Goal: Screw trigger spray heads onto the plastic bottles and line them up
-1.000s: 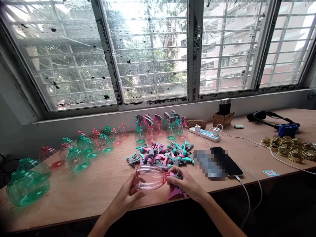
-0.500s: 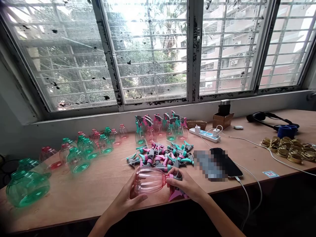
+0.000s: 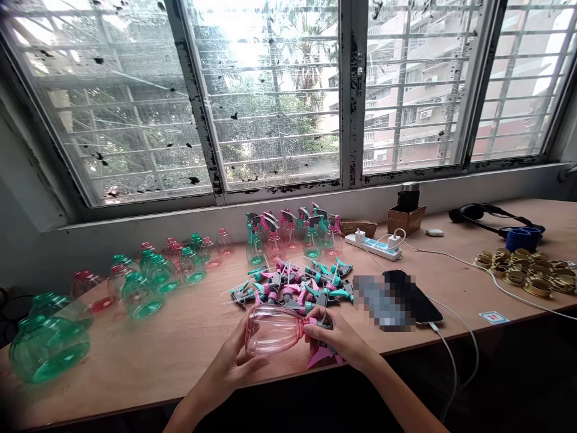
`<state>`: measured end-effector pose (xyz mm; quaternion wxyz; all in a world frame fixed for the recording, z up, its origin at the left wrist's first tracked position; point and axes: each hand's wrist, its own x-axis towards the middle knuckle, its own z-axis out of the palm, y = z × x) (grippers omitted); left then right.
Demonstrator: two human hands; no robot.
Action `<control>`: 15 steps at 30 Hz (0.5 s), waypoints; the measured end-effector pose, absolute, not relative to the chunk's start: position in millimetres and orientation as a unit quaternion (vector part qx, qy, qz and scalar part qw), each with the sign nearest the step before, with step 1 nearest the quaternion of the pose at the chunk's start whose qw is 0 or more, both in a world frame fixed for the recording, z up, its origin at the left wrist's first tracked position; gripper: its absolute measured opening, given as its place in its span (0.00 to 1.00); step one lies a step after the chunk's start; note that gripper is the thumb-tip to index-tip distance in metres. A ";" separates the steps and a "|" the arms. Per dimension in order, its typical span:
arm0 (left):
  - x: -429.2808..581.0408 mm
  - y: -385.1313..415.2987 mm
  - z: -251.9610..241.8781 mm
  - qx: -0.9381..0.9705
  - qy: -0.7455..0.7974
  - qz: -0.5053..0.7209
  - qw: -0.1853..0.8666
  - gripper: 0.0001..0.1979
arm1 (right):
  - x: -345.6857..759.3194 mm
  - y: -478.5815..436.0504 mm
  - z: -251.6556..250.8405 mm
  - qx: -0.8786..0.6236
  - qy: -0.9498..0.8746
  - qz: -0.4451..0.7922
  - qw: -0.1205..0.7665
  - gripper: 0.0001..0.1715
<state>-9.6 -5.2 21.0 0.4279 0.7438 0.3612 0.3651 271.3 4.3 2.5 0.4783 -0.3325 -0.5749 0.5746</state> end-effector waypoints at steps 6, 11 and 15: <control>-9.2 0.5 13.1 0.757 0.324 0.377 0.424 0.50 | 271.7 3.3 4.4 -0.331 -0.571 0.578 0.480 0.22; -7.6 -6.1 18.3 0.751 0.339 0.366 0.433 0.57 | 271.4 4.4 3.4 -0.333 -0.578 0.575 0.474 0.24; -9.1 -7.5 18.8 0.753 0.356 0.366 0.414 0.51 | 271.3 4.2 4.2 -0.335 -0.576 0.577 0.473 0.24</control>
